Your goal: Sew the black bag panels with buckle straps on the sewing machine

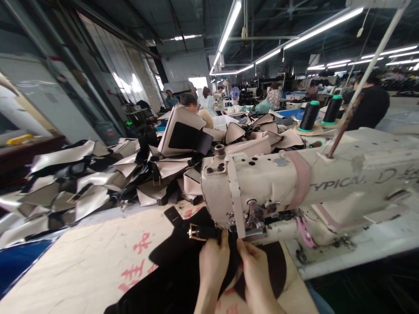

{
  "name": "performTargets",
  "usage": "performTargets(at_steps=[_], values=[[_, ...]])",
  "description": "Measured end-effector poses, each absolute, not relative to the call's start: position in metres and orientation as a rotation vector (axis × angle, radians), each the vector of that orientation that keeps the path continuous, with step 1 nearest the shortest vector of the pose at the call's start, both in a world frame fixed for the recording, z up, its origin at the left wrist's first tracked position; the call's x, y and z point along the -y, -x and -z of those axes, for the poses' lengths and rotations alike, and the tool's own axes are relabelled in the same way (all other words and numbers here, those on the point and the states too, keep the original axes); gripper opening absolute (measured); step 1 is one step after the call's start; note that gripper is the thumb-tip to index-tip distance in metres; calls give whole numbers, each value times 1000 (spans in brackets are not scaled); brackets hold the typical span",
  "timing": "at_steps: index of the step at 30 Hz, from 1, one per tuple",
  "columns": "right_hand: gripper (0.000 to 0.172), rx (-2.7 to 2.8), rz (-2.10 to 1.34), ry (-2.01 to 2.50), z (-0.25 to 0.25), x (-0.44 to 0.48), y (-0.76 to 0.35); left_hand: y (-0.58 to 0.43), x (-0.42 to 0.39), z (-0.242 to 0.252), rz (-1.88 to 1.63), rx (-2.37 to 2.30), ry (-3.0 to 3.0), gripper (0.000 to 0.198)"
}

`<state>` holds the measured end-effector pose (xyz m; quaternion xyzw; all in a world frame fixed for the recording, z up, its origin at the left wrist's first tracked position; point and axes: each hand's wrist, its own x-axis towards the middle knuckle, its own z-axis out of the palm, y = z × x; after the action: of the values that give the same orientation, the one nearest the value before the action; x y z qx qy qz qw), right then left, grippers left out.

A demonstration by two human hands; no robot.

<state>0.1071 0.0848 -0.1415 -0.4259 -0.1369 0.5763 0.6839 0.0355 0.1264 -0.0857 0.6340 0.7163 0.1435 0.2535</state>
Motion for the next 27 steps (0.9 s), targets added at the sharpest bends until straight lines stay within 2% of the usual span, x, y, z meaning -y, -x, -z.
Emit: performTargets(at_steps=[6, 10, 11, 14, 15, 17, 20, 24, 27], values=[[49, 462, -1225, 1158, 139, -88, -107, -33, -131, 88, -397, -1910, -1790, 34], [43, 747, -1124, 1300, 118, -73, -155, -32, -133, 89, -437, -1894, -1795, 39], [40, 917, -947, 1376, 111, -64, -181, -31, -134, 89, -448, -1887, -1794, 40], [25, 1152, 148, 1564, 96, -31, -281, -30, -135, 91, -471, -1869, -1795, 41], [26, 1148, 450, 1613, 96, -19, -316, -30, -135, 91, -473, -1866, -1794, 41], [34, 1236, 783, 1719, 102, 0, -372, -30, -136, 93, -475, -1861, -1788, 42], [38, 1422, 857, 1783, 129, 19, -411, -31, -135, 92, -467, -1869, -1775, 42], [44, 1527, 833, 1782, 169, 28, -406, -32, -132, 89, -436, -1901, -1753, 45], [47, 1545, 834, 1788, 182, 30, -403, -32, -130, 88, -433, -1897, -1754, 44]])
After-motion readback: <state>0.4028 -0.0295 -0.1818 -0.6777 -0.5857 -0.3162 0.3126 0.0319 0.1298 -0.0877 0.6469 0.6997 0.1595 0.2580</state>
